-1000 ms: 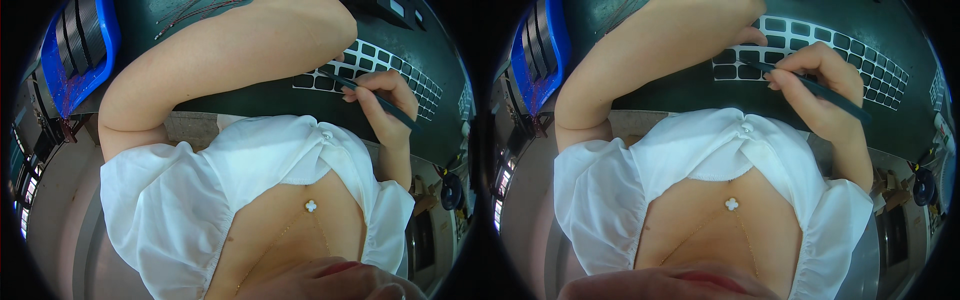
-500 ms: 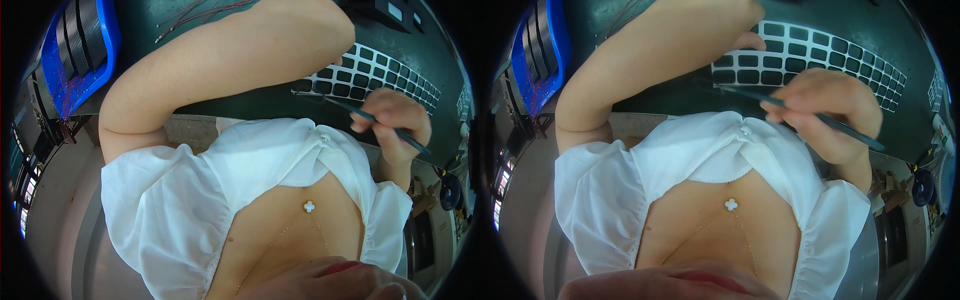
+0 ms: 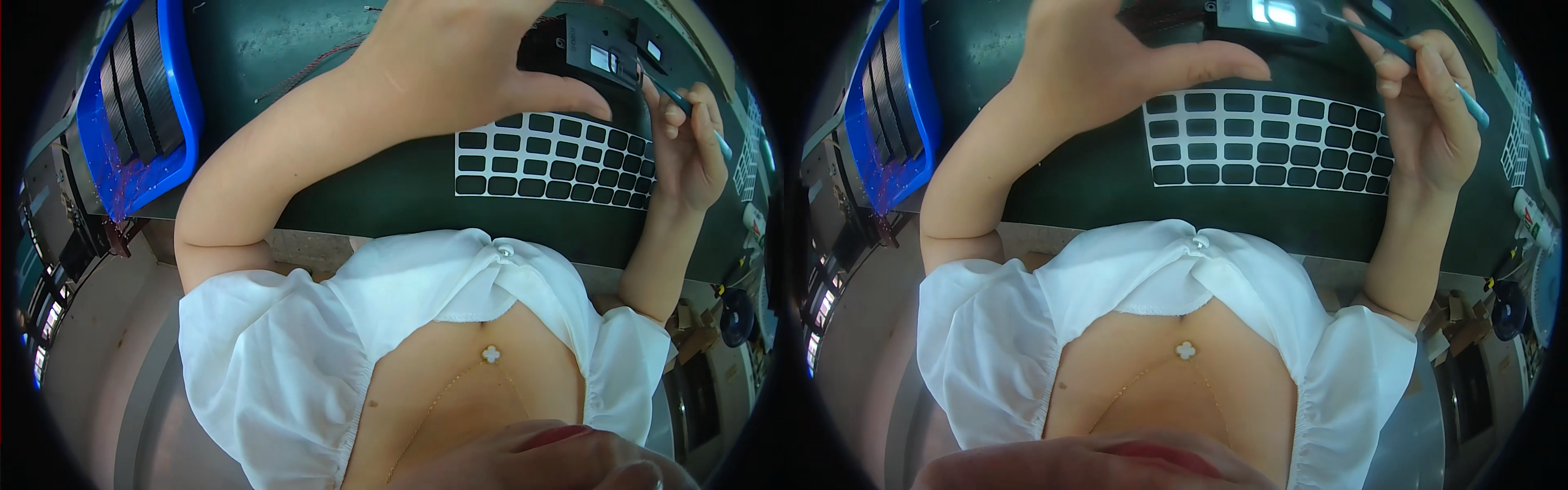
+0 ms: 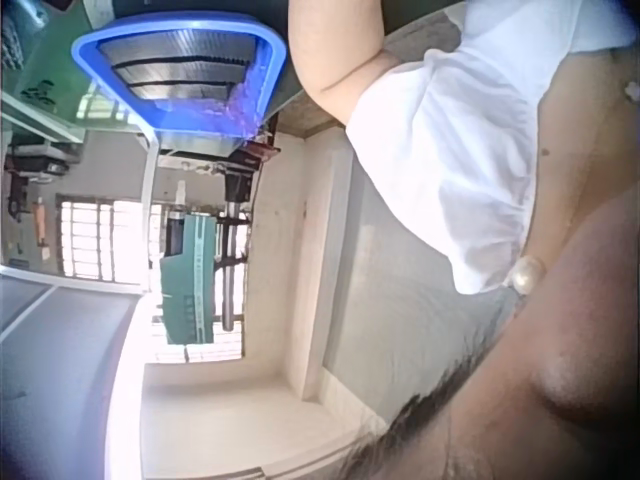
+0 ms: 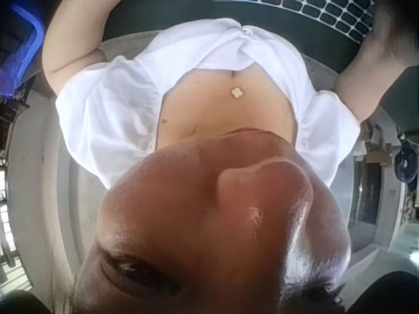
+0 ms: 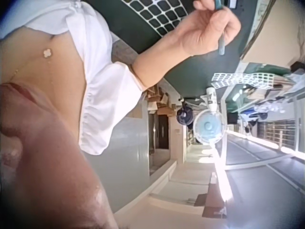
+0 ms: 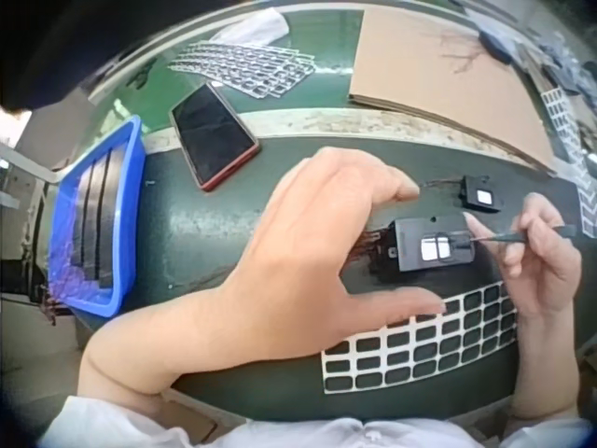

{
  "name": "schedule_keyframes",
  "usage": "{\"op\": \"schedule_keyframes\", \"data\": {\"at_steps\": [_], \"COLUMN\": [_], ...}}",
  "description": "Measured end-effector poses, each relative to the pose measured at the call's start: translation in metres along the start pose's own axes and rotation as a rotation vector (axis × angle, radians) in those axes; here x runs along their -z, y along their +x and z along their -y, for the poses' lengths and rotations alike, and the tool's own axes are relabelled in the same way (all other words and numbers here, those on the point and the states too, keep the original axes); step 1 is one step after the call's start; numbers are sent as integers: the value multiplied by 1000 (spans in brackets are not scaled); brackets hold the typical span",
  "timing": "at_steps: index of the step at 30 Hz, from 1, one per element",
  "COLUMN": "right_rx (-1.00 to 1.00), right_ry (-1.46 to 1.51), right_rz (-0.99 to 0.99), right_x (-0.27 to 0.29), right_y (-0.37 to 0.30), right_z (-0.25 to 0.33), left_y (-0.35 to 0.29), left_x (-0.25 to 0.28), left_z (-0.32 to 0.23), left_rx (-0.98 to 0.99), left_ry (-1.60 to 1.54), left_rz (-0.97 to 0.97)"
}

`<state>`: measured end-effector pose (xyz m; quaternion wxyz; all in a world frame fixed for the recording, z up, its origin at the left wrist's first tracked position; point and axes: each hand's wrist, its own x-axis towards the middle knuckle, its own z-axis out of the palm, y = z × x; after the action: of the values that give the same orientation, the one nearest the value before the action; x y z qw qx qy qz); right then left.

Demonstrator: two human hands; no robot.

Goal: The recorder is using a tool to manipulate or inspect small electronic components on a production desk.

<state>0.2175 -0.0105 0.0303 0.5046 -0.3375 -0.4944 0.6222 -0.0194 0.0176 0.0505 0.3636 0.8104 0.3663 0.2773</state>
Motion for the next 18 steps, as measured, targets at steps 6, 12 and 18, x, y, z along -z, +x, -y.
{"op": "schedule_keyframes", "data": {"at_steps": [6, 12, 18], "right_rx": [-34, -22, -16], "right_ry": [3, -32, -66], "right_rz": [-27, -36, -32], "right_x": [3, 5, 4], "right_y": [3, 2, 2], "right_z": [0, 1, 1], "left_y": [1, 1, 1], "left_x": [-21, -25, -25], "left_z": [19, 19, 20], "left_rx": [-128, -215, -223], "left_ry": [19, 16, 3], "left_rz": [-124, -185, -185]}}
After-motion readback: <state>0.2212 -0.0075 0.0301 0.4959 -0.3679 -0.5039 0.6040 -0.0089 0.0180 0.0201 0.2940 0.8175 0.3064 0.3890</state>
